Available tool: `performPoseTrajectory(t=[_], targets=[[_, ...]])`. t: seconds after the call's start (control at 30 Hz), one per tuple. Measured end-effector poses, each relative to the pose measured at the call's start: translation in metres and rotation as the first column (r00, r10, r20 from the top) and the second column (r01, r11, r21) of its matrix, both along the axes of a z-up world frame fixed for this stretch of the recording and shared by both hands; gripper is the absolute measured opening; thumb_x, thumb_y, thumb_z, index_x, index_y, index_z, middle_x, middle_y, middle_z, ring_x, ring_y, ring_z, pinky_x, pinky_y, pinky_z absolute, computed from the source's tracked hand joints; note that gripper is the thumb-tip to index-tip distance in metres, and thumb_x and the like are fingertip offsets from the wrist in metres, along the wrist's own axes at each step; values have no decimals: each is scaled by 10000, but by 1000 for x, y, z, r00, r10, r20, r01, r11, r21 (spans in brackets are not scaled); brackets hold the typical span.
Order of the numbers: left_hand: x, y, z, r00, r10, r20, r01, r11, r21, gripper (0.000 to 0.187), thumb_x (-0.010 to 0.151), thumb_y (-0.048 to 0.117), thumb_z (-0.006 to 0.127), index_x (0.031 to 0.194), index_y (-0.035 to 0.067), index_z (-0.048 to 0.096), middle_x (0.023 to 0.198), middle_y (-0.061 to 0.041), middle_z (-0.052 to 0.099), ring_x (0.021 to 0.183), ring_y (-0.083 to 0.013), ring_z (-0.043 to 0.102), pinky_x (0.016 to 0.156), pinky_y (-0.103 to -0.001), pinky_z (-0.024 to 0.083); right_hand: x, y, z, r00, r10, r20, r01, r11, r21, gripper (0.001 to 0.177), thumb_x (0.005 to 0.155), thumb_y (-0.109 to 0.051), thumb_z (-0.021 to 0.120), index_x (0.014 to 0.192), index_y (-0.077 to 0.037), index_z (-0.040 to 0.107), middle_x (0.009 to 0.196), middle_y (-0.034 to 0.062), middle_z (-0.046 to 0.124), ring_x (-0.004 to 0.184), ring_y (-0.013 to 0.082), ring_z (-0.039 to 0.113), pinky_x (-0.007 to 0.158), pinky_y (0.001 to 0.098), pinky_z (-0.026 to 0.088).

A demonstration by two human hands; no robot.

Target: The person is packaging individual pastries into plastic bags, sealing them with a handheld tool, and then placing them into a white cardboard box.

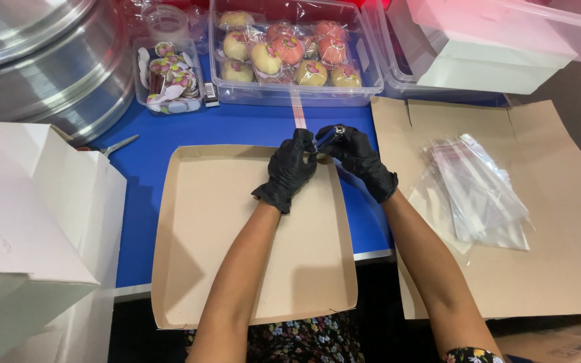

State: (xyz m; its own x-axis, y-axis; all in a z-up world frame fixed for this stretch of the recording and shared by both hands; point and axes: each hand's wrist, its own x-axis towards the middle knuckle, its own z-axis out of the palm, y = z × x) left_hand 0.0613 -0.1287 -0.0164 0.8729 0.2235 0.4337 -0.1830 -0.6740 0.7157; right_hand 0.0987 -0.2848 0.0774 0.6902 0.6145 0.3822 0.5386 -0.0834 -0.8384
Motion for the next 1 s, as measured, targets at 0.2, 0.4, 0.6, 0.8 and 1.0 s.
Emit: performPoseTrajectory(t=[0.2, 0.4, 0.6, 0.8, 1.0], targets=[[-9, 2, 10, 998, -50, -25, 51, 999, 18, 465, 781, 359, 749, 1217, 314, 596, 1014, 93, 698, 1007, -206, 697, 882, -429, 599, 7, -2, -12, 1000, 19, 1, -19, 997, 73, 90, 867, 11, 810, 924, 13, 741, 1089, 190, 727, 1082, 304, 711, 883, 397, 613], [-20, 10, 30, 991, -133, 27, 133, 991, -8, 637, 840, 423, 807, 1381, 274, 505, 1201, 12, 735, 1041, -258, 704, 971, -443, 557, 17, -8, -29, 999, -18, 49, 13, 995, 102, 135, 861, 42, 817, 933, 25, 703, 1054, 201, 729, 1030, 321, 726, 873, 410, 614], [-18, 9, 33, 979, -178, -100, 179, 984, -6, 877, 840, 313, 821, 1561, 301, 322, 1264, 0, 738, 1156, -304, 668, 1024, -498, 531, 21, -10, -37, 997, -55, 49, 48, 990, 134, 176, 872, -2, 827, 971, 22, 684, 1045, 179, 713, 1027, 325, 727, 827, 422, 625], [-6, 7, 17, 985, -146, -87, 144, 989, -31, 707, 856, 418, 798, 1452, 319, 431, 1172, 50, 762, 1114, -252, 682, 998, -444, 537, 10, -5, -23, 994, -101, 53, 96, 992, 86, 179, 855, 24, 841, 973, 10, 707, 978, 156, 719, 969, 299, 745, 787, 400, 636], [4, 5, 7, 991, -122, -63, 118, 991, -64, 524, 805, 447, 844, 1219, 287, 565, 1098, 57, 772, 1087, -247, 690, 955, -439, 561, 8, -2, -15, 990, -131, 55, 128, 990, 51, 133, 876, 33, 810, 937, -3, 697, 954, 177, 709, 928, 345, 752, 710, 413, 639]])
